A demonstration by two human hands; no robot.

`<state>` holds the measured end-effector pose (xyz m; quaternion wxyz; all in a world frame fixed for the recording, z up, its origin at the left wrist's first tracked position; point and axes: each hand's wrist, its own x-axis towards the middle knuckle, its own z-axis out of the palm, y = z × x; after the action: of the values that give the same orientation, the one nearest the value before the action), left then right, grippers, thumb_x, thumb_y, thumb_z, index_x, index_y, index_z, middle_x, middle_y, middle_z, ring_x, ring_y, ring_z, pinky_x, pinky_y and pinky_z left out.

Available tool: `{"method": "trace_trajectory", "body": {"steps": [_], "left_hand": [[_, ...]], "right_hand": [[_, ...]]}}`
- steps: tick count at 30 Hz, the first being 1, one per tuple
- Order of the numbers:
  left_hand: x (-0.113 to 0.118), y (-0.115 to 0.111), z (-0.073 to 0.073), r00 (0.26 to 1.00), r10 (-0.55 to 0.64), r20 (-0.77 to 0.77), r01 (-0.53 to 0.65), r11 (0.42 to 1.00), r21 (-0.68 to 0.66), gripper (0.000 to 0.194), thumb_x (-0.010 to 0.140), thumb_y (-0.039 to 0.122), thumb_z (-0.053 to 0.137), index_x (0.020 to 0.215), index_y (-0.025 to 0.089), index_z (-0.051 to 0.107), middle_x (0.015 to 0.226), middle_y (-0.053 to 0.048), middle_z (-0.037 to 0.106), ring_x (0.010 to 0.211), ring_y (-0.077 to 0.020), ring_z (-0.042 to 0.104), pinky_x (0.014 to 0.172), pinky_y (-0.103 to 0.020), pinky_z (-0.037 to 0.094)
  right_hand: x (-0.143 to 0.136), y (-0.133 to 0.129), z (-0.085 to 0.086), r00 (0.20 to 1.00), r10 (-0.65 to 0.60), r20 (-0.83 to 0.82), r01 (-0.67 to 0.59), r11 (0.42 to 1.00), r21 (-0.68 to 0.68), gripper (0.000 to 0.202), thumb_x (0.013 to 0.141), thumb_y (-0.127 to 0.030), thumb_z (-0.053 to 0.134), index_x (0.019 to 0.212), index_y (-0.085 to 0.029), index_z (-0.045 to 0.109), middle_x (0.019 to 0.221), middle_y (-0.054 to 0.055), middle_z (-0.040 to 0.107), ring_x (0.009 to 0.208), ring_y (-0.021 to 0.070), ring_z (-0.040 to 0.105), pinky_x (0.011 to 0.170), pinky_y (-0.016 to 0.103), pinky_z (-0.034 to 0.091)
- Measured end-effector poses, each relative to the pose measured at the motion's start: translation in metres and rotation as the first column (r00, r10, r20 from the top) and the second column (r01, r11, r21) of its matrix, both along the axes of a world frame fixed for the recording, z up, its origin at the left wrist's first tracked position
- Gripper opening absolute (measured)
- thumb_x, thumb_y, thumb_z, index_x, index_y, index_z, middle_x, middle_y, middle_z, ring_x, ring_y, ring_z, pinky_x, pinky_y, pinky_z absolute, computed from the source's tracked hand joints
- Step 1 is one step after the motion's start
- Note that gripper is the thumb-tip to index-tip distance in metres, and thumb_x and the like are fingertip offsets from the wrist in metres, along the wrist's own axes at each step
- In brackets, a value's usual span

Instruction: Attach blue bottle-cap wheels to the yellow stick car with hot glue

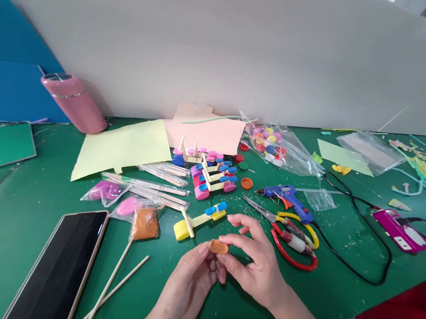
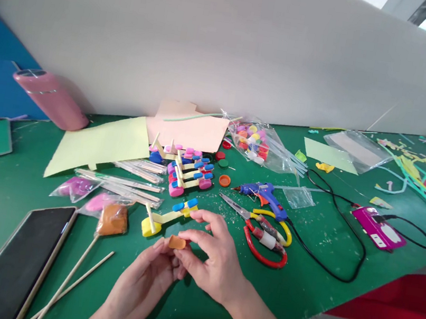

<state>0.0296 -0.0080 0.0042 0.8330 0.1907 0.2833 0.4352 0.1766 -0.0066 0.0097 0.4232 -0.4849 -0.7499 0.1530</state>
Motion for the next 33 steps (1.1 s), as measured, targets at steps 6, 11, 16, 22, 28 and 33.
{"method": "trace_trajectory", "body": {"steps": [6,11,16,22,28,33], "left_hand": [[-0.001,0.002,0.002,0.990,-0.054,-0.132,0.057,0.998,0.025,0.010,0.078,0.021,0.059,0.078,0.014,0.065,0.067,-0.001,0.056,0.062,-0.0106,0.046,0.062,-0.025,0.037],[0.000,0.002,-0.001,0.983,-0.074,-0.167,0.080,0.997,0.025,0.007,0.076,0.020,0.062,0.074,0.014,0.065,0.066,0.000,0.057,0.060,-0.0095,0.046,0.061,-0.024,0.036],[0.000,0.002,-0.002,0.984,-0.056,-0.168,0.056,0.998,-0.002,0.008,0.073,0.021,0.065,0.071,0.014,0.065,0.064,0.000,0.057,0.058,-0.0085,0.046,0.059,-0.023,0.035],[0.002,0.003,-0.004,0.960,-0.024,-0.278,0.047,0.996,0.076,0.012,0.072,0.026,0.066,0.071,0.014,0.067,0.061,0.000,0.058,0.057,-0.0089,0.046,0.059,-0.023,0.035],[0.001,0.001,-0.004,0.891,0.003,-0.453,0.098,0.975,0.199,0.015,0.073,0.028,0.064,0.074,0.014,0.069,0.059,0.000,0.057,0.059,-0.0098,0.046,0.060,-0.023,0.036],[0.002,0.000,-0.004,0.918,0.003,-0.397,0.076,0.980,0.184,0.017,0.072,0.027,0.065,0.085,0.016,0.070,0.067,-0.001,0.062,0.058,-0.0086,0.048,0.060,-0.022,0.038]], "right_hand": [[0.012,0.002,0.010,0.978,0.195,0.079,-0.185,0.975,-0.119,0.022,0.082,-0.020,0.057,0.103,-0.024,0.061,0.116,0.006,0.050,0.107,0.0187,0.049,0.089,0.034,0.045],[0.016,0.002,0.015,0.960,0.256,0.113,-0.230,0.952,-0.203,0.024,0.084,-0.020,0.054,0.107,-0.025,0.060,0.119,0.005,0.049,0.108,0.0177,0.047,0.092,0.034,0.043],[0.015,-0.001,0.012,0.966,0.258,0.012,-0.247,0.933,-0.262,0.033,0.082,-0.019,0.056,0.115,-0.023,0.055,0.122,0.007,0.047,0.111,0.0184,0.046,0.093,0.033,0.042],[0.012,-0.007,0.008,0.960,0.160,-0.231,-0.230,0.920,-0.318,0.027,0.084,-0.019,0.053,0.110,-0.021,0.058,0.119,0.007,0.048,0.113,0.0188,0.047,0.095,0.032,0.042],[0.009,-0.006,0.009,0.947,0.160,-0.278,-0.255,0.901,-0.351,0.022,0.083,-0.021,0.055,0.104,-0.021,0.063,0.118,0.006,0.048,0.110,0.0182,0.049,0.094,0.029,0.042],[0.011,-0.006,0.007,0.950,0.145,-0.278,-0.241,0.904,-0.353,0.022,0.083,-0.019,0.055,0.103,-0.023,0.063,0.118,0.005,0.048,0.110,0.0177,0.049,0.093,0.030,0.042]]}}
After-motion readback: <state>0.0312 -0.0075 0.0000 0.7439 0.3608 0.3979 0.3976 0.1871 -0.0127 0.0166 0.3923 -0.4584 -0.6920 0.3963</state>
